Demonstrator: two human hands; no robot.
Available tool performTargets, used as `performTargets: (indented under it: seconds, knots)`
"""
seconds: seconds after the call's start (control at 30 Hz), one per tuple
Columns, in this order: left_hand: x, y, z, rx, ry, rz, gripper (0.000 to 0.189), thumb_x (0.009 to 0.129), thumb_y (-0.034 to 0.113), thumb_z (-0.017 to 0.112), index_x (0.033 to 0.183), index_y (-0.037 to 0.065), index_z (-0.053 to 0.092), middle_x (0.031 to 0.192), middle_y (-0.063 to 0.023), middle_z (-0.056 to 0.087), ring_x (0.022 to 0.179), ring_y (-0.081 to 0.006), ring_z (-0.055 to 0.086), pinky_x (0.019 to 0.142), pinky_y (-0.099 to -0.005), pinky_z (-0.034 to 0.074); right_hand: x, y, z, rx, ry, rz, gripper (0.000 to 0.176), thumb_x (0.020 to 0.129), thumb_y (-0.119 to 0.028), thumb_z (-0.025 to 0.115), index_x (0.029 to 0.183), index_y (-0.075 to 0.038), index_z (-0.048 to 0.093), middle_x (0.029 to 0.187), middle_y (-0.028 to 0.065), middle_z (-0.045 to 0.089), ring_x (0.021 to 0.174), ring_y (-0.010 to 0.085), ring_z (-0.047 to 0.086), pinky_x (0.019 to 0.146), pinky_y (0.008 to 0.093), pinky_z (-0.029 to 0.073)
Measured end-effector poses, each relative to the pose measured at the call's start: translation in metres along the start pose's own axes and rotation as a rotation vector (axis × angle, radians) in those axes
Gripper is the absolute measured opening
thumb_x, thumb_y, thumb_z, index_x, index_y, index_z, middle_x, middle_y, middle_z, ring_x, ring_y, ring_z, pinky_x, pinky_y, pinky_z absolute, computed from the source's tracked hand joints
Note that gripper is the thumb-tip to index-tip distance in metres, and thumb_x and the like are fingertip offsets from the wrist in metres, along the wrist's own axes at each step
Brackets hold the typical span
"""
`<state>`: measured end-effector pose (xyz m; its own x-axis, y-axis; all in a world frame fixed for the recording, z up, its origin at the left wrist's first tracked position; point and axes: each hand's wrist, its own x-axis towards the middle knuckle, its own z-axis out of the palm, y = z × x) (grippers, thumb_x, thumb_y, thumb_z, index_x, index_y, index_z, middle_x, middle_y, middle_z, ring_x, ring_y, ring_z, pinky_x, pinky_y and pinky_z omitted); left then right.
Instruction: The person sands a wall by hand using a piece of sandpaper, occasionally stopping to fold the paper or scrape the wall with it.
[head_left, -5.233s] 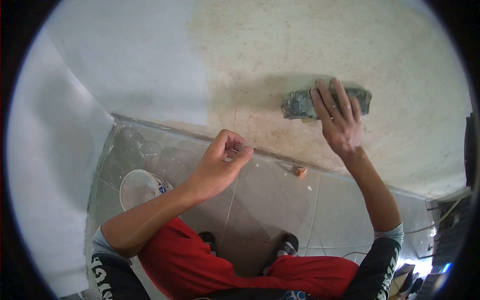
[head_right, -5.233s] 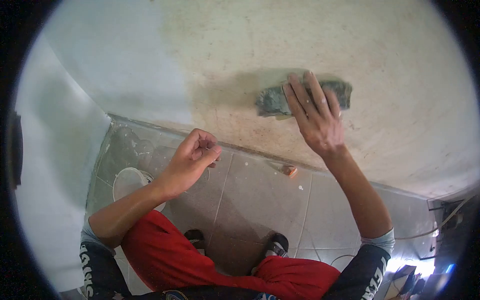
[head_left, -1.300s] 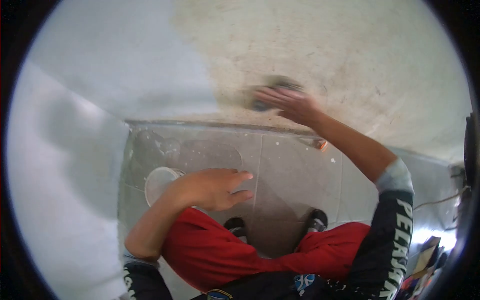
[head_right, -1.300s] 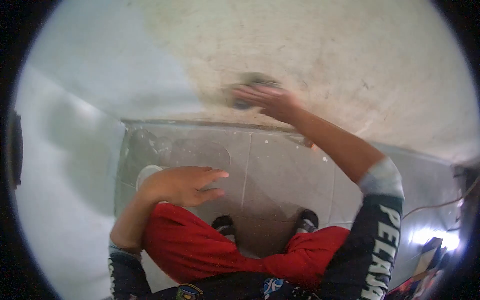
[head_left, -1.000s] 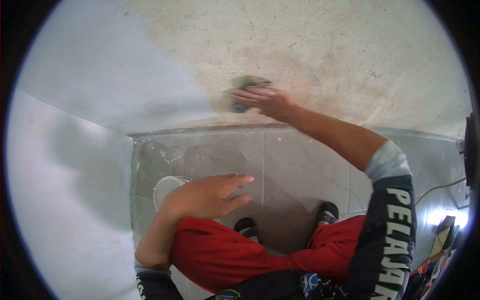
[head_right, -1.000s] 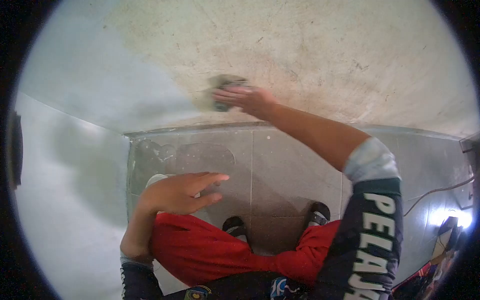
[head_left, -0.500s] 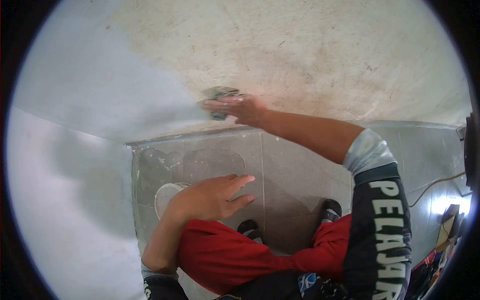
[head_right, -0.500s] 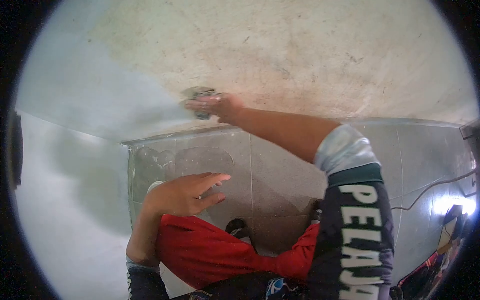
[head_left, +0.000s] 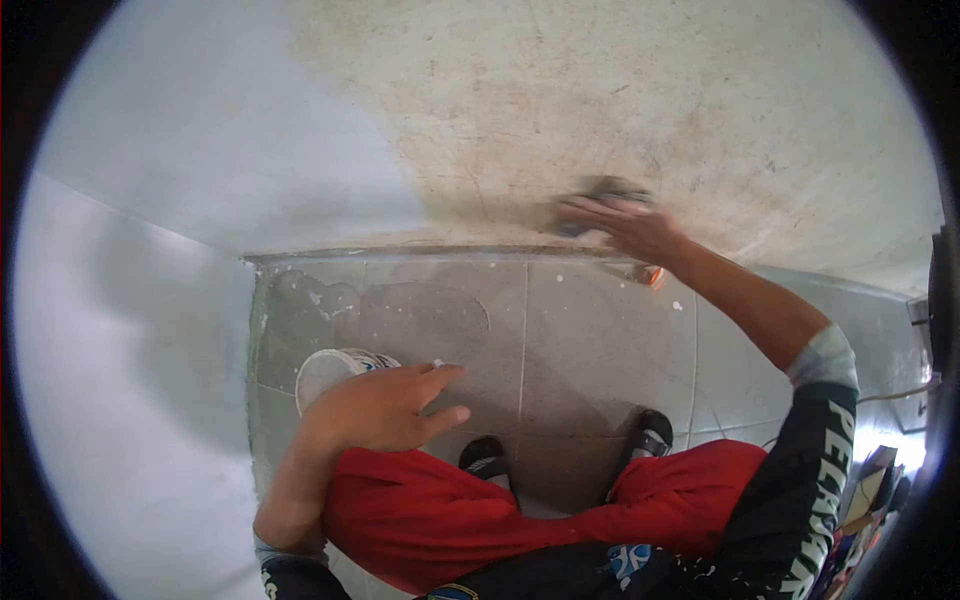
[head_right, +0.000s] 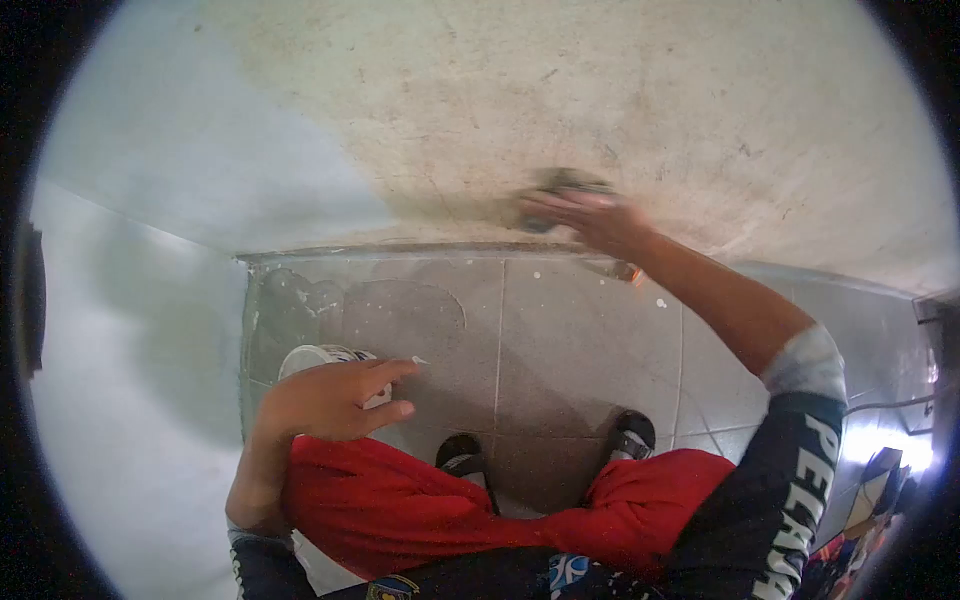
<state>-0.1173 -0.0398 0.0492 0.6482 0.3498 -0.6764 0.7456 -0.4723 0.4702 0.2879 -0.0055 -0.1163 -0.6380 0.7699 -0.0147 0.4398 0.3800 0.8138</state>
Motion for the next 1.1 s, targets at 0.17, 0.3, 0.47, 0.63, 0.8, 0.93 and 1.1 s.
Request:
performTargets:
  seconds: [0.17,0.3,0.47,0.63,0.8,0.93,1.1]
  knots:
    - [0.011,0.026,-0.006,0.013,0.081,0.089,0.061,0.101,0.043,0.053,0.145,0.001,0.045,0.13,-0.0287,0.058,0.119,-0.0449,0.058,0.103,-0.0459,0.046,0.164,-0.032,-0.06,0.09,-0.025,-0.009,0.081,0.103,-0.037,0.045,0.162,-0.022,-0.01,0.17,-0.0036,-0.011,0.156,0.0134,-0.001,0.128,0.0313,0.004]
    - [0.005,0.029,-0.005,0.045,0.098,0.093,0.059,0.101,0.039,0.055,0.145,0.0,0.045,0.128,-0.028,0.059,0.118,-0.0433,0.058,0.102,-0.0455,0.046,0.151,-0.047,-0.043,0.055,0.025,0.091,0.08,0.104,-0.029,0.044,0.161,-0.023,-0.012,0.169,-0.0039,-0.013,0.156,0.0145,-0.001,0.128,0.0343,0.007]
    - [0.01,0.007,0.001,0.089,0.047,0.098,0.059,0.101,0.04,0.054,0.145,0.001,0.045,0.129,-0.0275,0.059,0.117,-0.0421,0.06,0.1,-0.0456,0.047,-0.021,-0.007,0.022,-0.189,0.011,0.059,0.084,0.098,-0.053,0.048,0.162,-0.034,-0.002,0.17,-0.0035,-0.009,0.156,0.0153,-0.003,0.125,0.0492,-0.013]
    - [0.013,0.016,-0.012,0.002,-0.01,0.001,0.06,0.101,0.042,0.054,0.145,0.002,0.045,0.134,-0.0259,0.058,0.118,-0.0404,0.06,0.101,-0.0432,0.048,-0.069,-0.012,0.053,-0.286,-0.006,0.078,0.08,0.102,-0.044,0.039,0.161,-0.029,-0.013,0.169,-0.0087,-0.012,0.155,0.0075,-0.002,0.127,0.0399,-0.004]
    - [0.024,0.023,-0.003,0.085,0.051,0.028,0.055,0.102,0.037,0.057,0.147,0.007,0.045,0.137,-0.0207,0.058,0.114,-0.0338,0.064,0.096,-0.0394,0.051,0.106,-0.034,-0.004,-0.18,-0.201,-0.189,0.084,0.105,-0.028,0.044,0.158,-0.029,-0.021,0.167,-0.0081,-0.02,0.155,0.0119,-0.007,0.128,0.0315,0.003]
    - [0.022,0.057,-0.008,0.063,0.024,0.038,0.058,0.102,0.039,0.054,0.145,0.002,0.045,0.133,-0.0255,0.058,0.12,-0.0413,0.059,0.101,-0.0431,0.047,0.172,-0.042,-0.043,0.219,-0.182,-0.066,0.083,0.105,-0.018,0.04,0.157,-0.022,-0.024,0.167,-0.0075,-0.022,0.155,0.0096,-0.005,0.128,0.0285,0.004]
    - [0.015,0.045,-0.003,0.052,0.07,0.116,0.055,0.102,0.037,0.056,0.147,0.008,0.045,0.132,-0.0225,0.061,0.112,-0.0359,0.064,0.096,-0.0407,0.051,0.061,-0.015,-0.023,-0.224,-0.148,-0.053,0.082,0.105,-0.033,0.044,0.16,-0.027,-0.017,0.169,-0.0058,-0.016,0.155,0.0094,-0.004,0.127,0.0332,0.004]
